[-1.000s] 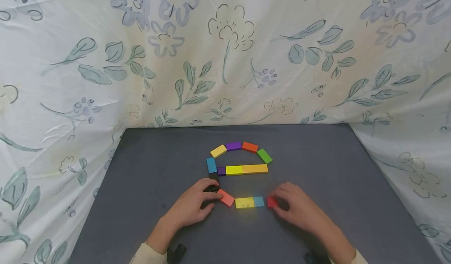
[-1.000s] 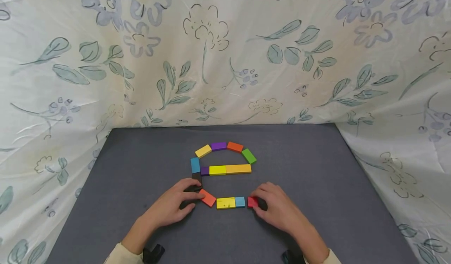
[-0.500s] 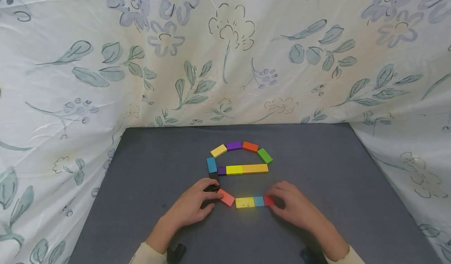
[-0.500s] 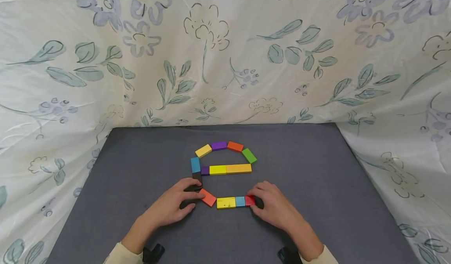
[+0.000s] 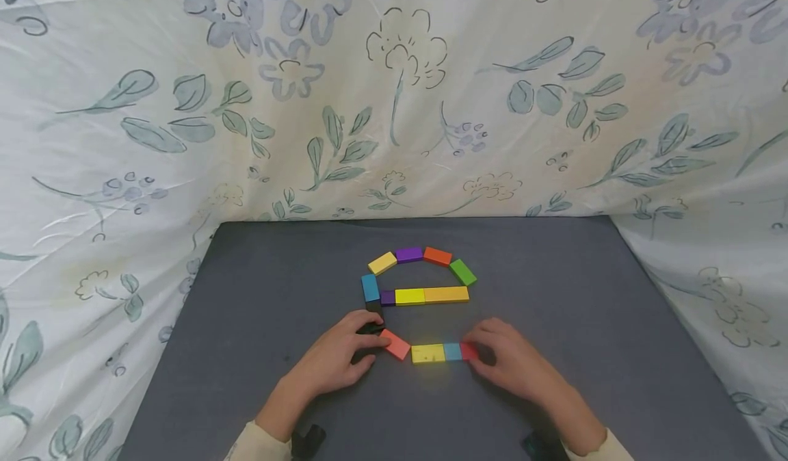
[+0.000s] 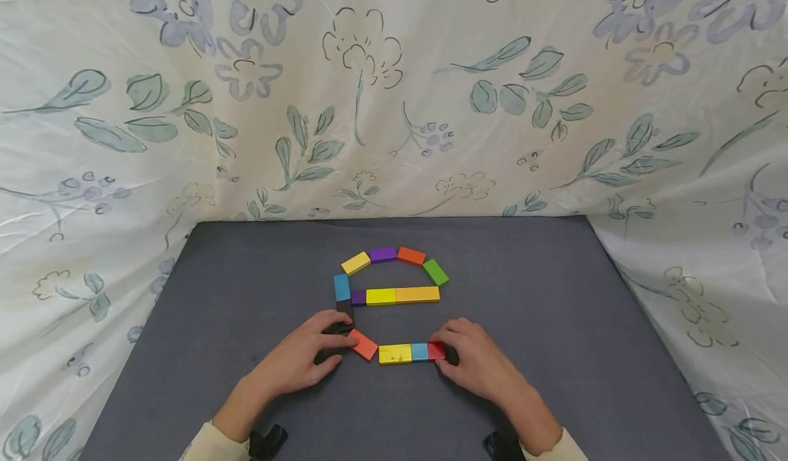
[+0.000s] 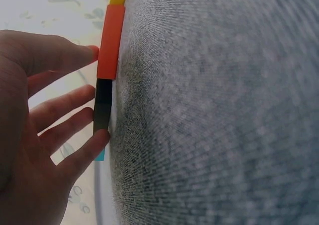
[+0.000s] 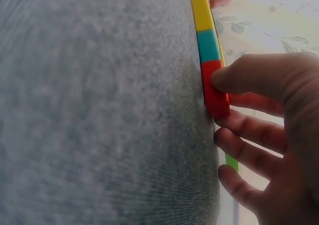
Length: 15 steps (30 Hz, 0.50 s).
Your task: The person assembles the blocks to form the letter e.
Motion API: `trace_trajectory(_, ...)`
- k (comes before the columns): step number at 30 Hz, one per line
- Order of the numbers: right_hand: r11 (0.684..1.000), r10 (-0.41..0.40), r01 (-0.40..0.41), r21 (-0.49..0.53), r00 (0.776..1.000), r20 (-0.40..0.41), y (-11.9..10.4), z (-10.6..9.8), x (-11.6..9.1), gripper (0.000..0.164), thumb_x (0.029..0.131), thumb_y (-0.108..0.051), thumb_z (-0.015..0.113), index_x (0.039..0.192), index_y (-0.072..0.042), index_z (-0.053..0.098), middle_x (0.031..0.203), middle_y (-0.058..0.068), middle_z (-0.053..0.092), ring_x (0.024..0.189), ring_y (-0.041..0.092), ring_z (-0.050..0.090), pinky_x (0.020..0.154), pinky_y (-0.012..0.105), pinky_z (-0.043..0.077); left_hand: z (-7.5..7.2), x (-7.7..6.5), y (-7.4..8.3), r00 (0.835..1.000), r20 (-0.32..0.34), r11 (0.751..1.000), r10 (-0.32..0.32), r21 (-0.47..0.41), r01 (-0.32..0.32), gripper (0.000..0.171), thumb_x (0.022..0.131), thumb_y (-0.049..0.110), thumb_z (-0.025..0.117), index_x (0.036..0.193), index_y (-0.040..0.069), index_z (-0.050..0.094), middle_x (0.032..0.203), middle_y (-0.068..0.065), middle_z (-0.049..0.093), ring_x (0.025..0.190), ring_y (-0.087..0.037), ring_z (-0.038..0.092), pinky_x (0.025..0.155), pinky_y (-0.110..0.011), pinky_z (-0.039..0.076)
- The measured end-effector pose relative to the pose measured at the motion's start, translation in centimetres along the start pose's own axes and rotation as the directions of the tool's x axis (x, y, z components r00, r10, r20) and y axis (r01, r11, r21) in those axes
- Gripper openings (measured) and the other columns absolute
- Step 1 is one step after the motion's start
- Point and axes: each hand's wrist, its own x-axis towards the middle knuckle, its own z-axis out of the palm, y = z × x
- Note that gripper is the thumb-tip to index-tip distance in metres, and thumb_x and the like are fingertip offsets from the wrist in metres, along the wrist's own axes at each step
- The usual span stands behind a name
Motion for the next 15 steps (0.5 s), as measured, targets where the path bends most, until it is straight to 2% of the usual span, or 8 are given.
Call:
trace_trajectory(6,1.000,0.007,-0.007,0.001,1.000,0.002,-0.15,0.13,0.03,0.031,0.087,-0.017,0.091,0.116,-0.021,0.081,0.112,-0.014,0.068,0.106,0.010,0.062,0.091,0.044,0.059,-0.03,0.14,-0.06,1.000,-0.004,1.000,0.007,0.016,-0.007,0.033,0.102,0.021,0.077,0.134,0.025,0.079,0.151,-0.001,0.056,0.144,-0.023,0.048,0.115,-0.047,0.048)
trace_trajectory(10,1.000,0.011,-0.011,0.009,1.000,-0.024,-0.11,0.36,-0.07,0.041,0.089,-0.023,0.091,0.127,-0.020,0.078,0.119,-0.012,0.068,0.111,0.013,0.063,0.096,0.047,0.058,0.05,0.38,-0.04,1.000,-0.012,1.000,0.014,0.029,-0.013,0.031,0.101,0.020,0.077,0.132,0.025,0.080,0.148,-0.002,0.058,0.141,-0.024,0.050,0.114,-0.049,0.048)
trace_trajectory(15,0.998,0.043,-0.038,0.049,0.993,-0.106,0.12,0.37,-0.18,0.058,0.092,-0.038,0.090,0.143,-0.021,0.071,0.130,-0.008,0.067,0.122,0.019,0.062,0.103,0.053,0.054,-0.06,0.97,0.30,1.000,-0.004,1.000,-0.020,0.001,0.020,0.026,0.100,0.023,0.078,0.126,0.026,0.081,0.143,-0.002,0.060,0.137,-0.026,0.050,0.112,-0.054,0.047)
